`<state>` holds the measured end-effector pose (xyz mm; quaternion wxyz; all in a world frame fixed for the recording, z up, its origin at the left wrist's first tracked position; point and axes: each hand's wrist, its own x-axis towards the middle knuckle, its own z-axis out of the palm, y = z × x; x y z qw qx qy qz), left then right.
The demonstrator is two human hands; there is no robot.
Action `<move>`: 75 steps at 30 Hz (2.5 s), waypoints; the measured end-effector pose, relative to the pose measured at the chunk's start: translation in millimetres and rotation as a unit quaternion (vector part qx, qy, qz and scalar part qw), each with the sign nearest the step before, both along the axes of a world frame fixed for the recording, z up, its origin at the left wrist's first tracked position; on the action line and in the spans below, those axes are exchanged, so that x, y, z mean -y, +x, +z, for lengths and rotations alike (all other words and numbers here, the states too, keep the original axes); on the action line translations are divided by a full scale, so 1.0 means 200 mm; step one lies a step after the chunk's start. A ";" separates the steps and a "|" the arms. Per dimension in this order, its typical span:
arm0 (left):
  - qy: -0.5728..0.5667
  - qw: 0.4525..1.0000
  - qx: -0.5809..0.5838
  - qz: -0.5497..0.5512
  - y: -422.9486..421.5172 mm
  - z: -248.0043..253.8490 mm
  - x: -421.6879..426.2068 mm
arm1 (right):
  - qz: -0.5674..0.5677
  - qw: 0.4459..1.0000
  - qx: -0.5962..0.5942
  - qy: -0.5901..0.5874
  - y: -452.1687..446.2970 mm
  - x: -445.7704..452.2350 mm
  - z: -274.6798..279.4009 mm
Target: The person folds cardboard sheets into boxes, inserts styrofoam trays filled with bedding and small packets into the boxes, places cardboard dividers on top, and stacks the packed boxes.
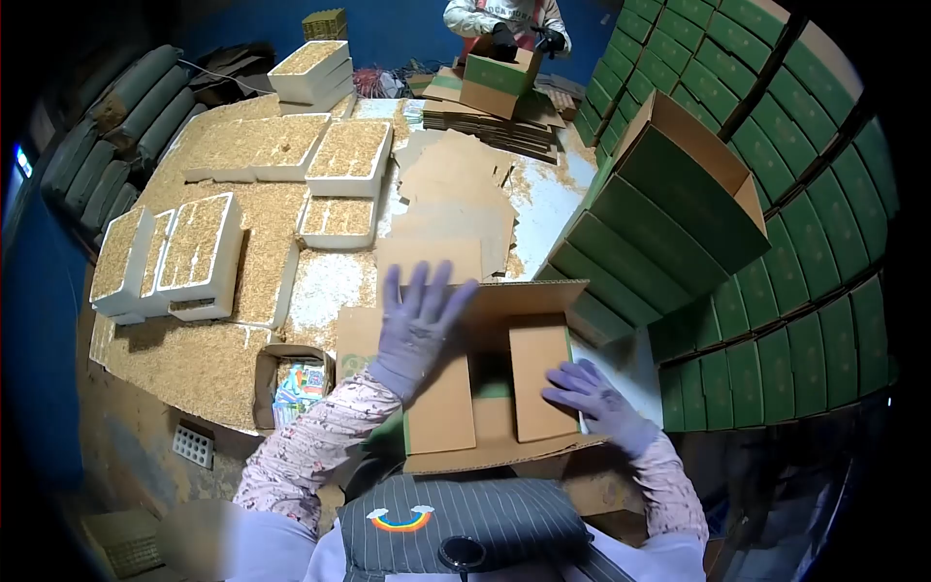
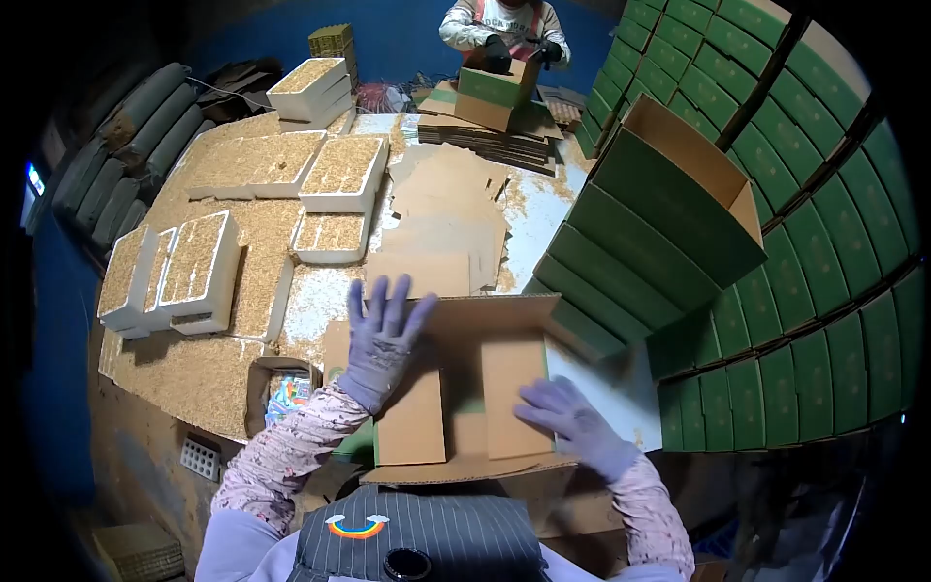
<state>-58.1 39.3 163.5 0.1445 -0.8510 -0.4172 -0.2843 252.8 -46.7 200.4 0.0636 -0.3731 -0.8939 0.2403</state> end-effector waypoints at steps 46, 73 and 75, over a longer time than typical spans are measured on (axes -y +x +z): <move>-0.007 0.489 0.790 0.369 -1.75 -0.72 0.97 | -0.312 0.876 -0.294 -0.220 0.01 -0.54 -0.59; -0.430 0.699 0.564 -0.093 -0.27 -0.10 0.04 | -0.354 0.815 -0.354 -0.291 -0.01 -0.72 -0.52; -0.508 0.620 0.591 -0.091 -0.19 -0.06 0.06 | -0.355 0.752 -0.389 -0.396 -0.02 -0.70 -0.42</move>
